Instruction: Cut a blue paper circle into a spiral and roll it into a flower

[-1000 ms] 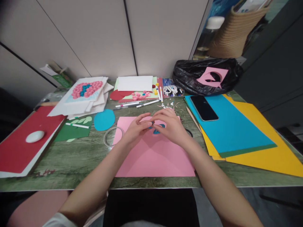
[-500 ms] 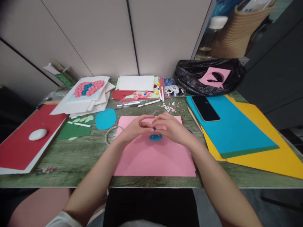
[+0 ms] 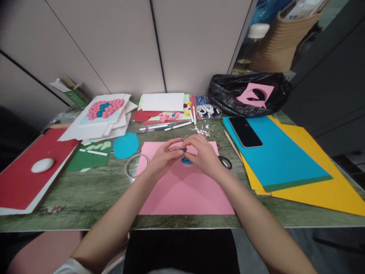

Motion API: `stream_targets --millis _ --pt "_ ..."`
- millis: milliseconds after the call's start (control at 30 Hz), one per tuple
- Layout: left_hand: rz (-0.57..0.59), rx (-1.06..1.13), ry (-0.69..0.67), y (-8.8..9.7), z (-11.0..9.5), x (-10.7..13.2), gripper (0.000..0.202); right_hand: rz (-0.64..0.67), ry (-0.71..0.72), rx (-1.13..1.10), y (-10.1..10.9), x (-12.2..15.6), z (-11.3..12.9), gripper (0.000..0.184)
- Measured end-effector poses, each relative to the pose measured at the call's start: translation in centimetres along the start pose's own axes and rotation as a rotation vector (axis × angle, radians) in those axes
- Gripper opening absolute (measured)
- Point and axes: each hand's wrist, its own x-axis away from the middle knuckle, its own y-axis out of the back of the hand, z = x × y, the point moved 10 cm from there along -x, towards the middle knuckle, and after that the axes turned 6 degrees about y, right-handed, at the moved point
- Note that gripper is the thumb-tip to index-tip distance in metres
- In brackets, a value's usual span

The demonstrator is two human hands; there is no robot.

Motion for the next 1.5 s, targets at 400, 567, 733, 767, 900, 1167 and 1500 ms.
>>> stream_targets --millis 400,567,733,767,900,1167,1500 --pt "0.069 -0.319 -0.004 -0.1 -1.1 0.3 0.054 0.146 0.062 -0.048 -0.1 0.1 0.4 0.014" --pt "0.162 -0.556 -0.001 -1.1 -1.5 1.0 0.05 0.306 0.078 -0.1 -1.3 0.6 0.4 0.012" --pt "0.107 -0.456 -0.002 -0.4 -1.2 0.6 0.05 0.246 0.004 -0.092 -1.1 0.4 -0.3 0.011" --pt "0.078 -0.387 -0.013 -0.2 -1.2 0.5 0.051 0.199 -0.004 -0.073 -0.8 0.3 -0.3 0.011" --pt "-0.032 -0.108 -0.03 0.6 -0.6 0.0 0.048 0.042 0.025 0.039 -0.2 0.0 0.1 0.006" --pt "-0.084 0.009 -0.023 0.7 0.0 -0.1 0.047 -0.059 0.026 0.15 -0.5 0.6 -0.1 0.006" --pt "-0.014 -0.147 -0.039 0.5 -0.8 0.0 0.049 -0.003 0.087 0.04 0.3 0.1 0.9 0.011"
